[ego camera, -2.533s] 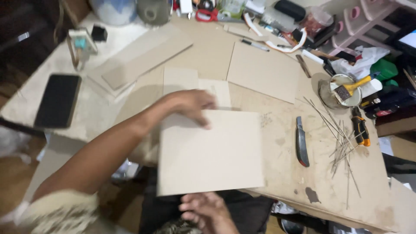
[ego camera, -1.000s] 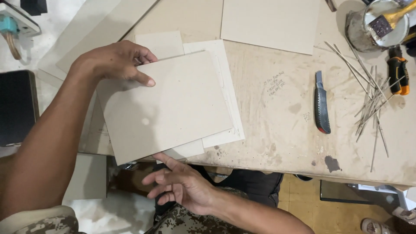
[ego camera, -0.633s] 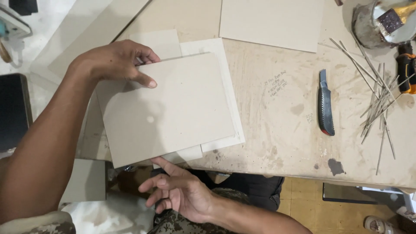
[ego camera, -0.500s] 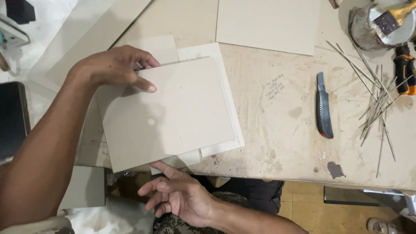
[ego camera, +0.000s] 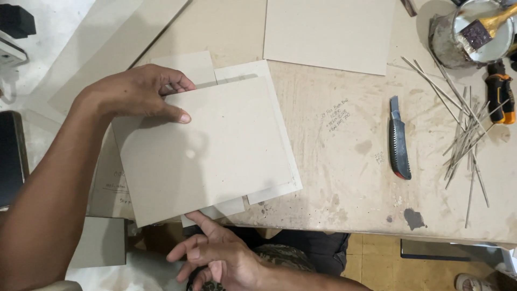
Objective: The person is using a utility knife to cut and trim cardboard sheets on a workbench.
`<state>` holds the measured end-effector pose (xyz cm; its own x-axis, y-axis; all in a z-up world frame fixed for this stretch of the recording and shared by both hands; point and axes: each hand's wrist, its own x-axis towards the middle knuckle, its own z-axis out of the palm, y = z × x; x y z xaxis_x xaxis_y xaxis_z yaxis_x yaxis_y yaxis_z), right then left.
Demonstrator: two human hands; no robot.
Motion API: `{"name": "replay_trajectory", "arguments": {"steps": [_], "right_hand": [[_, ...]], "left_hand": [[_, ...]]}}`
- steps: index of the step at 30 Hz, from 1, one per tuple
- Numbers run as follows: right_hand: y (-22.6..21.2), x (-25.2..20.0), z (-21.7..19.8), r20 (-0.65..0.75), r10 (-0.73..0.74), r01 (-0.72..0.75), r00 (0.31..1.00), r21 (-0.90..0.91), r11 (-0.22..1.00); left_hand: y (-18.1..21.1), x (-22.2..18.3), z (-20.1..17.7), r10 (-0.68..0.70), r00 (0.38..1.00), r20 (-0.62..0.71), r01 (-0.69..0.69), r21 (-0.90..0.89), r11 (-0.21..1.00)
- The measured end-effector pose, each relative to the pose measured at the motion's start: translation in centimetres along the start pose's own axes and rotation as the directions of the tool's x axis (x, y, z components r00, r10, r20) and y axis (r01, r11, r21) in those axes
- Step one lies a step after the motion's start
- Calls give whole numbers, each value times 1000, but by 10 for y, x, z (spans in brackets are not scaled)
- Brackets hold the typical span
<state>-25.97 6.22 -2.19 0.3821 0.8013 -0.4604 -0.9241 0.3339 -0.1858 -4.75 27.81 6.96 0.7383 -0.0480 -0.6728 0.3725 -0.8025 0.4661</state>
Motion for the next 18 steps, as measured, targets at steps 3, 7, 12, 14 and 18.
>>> {"name": "replay_trajectory", "arguments": {"steps": [3,7,12,14,18], "right_hand": [[-2,-1,-2,-56,-19,19,998,-8,1000],[-7,-3,0,-68,-47,47,997,-4,999],[-10,-3,-2,-34,-43,44,998,3,999],[-11,-1,0,-40,-20,20,999,12,1000],[-10,1,-3,-8,-2,2,1000,12,1000]], "left_hand": [[-1,4,0,3,1000,-15,-2,34,999],[-2,14,1,41,999,3,-41,37,998],[6,13,1,-8,1000,-6,8,71,997],[4,16,1,-5,1000,-23,7,116,993],[0,17,3,11,999,-42,-7,87,996]]}}
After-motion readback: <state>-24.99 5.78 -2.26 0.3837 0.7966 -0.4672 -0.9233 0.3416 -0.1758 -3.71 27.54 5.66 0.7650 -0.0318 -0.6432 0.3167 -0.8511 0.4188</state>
